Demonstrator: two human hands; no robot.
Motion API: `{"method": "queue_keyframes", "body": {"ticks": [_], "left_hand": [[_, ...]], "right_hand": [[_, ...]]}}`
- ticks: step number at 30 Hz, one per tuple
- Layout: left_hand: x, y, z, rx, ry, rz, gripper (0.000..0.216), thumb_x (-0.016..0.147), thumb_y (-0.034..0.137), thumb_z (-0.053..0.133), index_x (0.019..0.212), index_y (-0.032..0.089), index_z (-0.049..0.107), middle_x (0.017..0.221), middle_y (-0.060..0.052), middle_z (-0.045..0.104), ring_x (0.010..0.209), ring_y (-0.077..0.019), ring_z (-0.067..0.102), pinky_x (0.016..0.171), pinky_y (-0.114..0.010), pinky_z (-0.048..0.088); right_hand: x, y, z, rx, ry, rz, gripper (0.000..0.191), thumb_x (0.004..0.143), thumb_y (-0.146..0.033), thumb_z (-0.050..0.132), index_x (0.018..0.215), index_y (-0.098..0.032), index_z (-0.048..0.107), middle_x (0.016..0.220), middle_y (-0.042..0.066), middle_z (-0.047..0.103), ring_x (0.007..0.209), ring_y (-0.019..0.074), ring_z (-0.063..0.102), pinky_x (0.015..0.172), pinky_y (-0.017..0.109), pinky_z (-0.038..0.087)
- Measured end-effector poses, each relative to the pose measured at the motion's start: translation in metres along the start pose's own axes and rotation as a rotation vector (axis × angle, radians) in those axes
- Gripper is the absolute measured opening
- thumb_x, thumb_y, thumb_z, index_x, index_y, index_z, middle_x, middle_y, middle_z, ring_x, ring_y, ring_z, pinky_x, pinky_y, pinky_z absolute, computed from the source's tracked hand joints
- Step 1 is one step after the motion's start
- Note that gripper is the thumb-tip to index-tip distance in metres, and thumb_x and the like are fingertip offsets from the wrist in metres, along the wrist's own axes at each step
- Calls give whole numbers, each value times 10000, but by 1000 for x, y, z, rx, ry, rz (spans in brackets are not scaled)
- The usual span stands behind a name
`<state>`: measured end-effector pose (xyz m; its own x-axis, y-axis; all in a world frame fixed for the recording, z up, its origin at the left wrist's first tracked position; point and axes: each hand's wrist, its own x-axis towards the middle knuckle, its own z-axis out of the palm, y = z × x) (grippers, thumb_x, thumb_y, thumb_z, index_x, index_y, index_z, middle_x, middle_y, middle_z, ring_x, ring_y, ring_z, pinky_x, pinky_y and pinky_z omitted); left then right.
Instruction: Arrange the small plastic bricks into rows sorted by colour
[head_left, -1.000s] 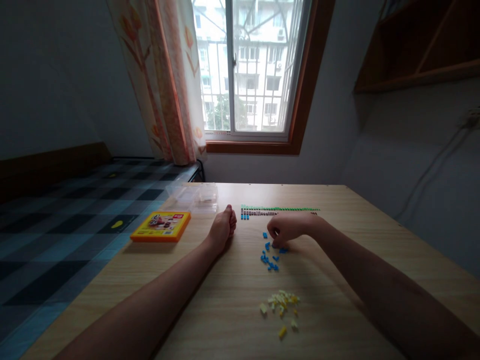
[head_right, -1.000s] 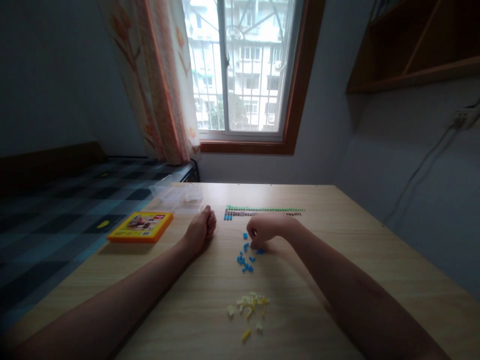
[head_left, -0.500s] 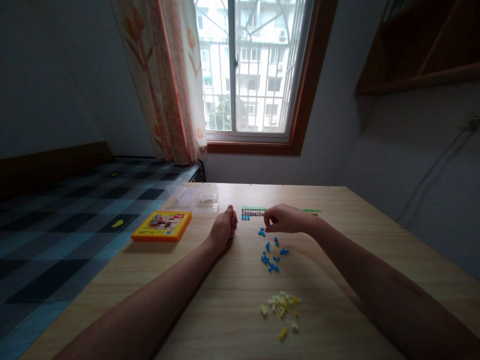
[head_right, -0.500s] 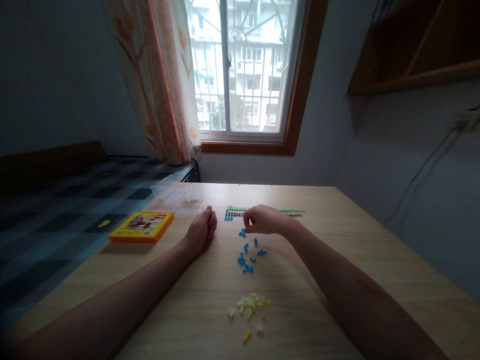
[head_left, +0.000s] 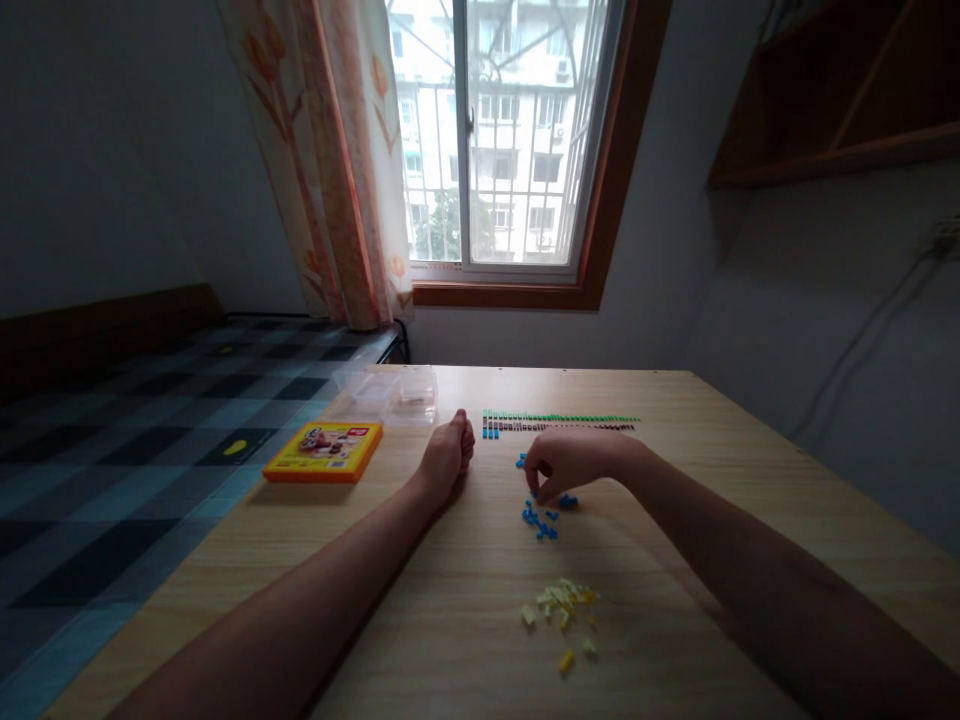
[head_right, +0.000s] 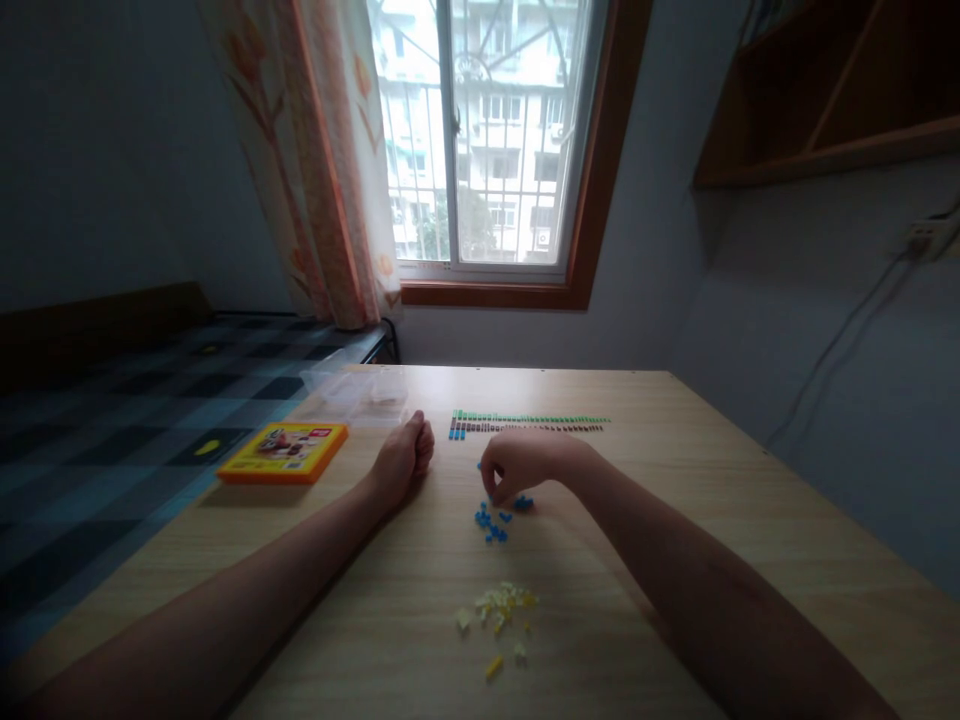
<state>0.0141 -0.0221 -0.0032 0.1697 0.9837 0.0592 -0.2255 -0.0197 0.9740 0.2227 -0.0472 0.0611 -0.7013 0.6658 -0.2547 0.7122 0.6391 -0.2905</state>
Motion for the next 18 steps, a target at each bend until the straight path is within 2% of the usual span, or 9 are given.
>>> {"method": "queue_keyframes", "body": {"ticks": [12,18], "left_hand": [[-1,1,1,1,7,6,474,869,534,469,563,202,322,456,73,269,365,-54,207,365,-191,102],[-1,1,2,19,12,2,476,867,533,468,561,204,309,459,73,265,370,-56,210,364,-192,118]], "right_hand": [[1,1,1,-26,10,47,236,673,-309,752,894,-224,739,712,-37,647,583,93,516,518,209,297],[1,1,2,-46,20,24,184,737,-294,683,881,-208,758,696,-16,671,570,97,524,527,214,313]]}}
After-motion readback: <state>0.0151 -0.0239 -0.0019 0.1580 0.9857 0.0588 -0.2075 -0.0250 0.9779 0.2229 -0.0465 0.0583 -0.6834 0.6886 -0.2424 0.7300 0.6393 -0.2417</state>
